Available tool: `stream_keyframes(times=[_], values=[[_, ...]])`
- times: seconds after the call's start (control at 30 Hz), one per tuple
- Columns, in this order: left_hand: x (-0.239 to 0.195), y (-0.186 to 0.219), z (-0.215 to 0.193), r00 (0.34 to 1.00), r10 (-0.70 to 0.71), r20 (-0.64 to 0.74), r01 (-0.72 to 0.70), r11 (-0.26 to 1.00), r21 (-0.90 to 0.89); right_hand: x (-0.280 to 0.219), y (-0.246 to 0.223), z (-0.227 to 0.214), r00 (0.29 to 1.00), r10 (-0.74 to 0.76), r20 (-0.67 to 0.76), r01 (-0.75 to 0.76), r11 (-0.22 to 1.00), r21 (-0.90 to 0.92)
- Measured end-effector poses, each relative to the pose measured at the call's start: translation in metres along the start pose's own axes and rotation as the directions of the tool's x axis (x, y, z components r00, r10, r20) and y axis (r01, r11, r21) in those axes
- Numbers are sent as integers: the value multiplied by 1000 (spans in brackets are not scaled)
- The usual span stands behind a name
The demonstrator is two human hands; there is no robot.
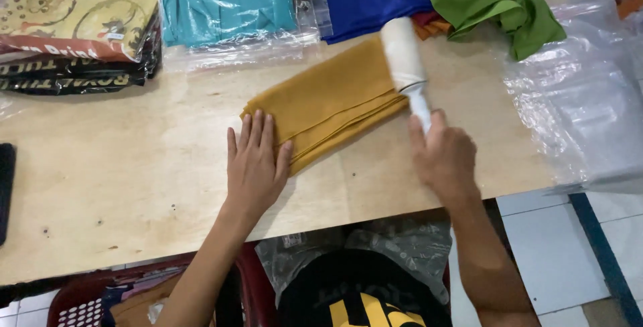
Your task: The person folds a mustard-colored cloth on a low wooden table, using a white rolling pin to smooth the fabric. They then place the folded cloth into a clear plastic bag, seal it, and set it aside with other packaged items.
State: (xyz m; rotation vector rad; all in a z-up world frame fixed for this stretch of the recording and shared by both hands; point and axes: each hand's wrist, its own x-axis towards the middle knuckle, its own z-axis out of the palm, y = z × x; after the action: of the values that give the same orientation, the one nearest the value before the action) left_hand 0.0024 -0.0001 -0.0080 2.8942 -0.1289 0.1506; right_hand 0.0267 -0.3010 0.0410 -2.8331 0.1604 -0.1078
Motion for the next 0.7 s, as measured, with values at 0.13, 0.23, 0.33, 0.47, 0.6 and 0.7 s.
stream_keyframes(times=[0.13,0.23,0.33,0.47,0.6,0.7], values=[[35,26,-35,876,145,-459,-164,986,-1,-39,-48,35,989,-94,114,94,996,2],[91,75,-25,786,304,-539,-306,948,88,-50,-78,48,978,-157,135,155,988,25],[149,136,9,928,300,-220,-278,953,124,-45,-82,79,969,-231,85,230,973,17],[197,185,54,857,-50,512,-143,933,331,-56,-60,142,778,-546,-309,468,833,-295],[208,185,89,806,-129,577,-43,961,274,-69,-83,108,919,-378,116,355,918,178],[199,183,61,786,-114,608,12,985,170,-78,-87,151,837,-504,210,515,857,4]])
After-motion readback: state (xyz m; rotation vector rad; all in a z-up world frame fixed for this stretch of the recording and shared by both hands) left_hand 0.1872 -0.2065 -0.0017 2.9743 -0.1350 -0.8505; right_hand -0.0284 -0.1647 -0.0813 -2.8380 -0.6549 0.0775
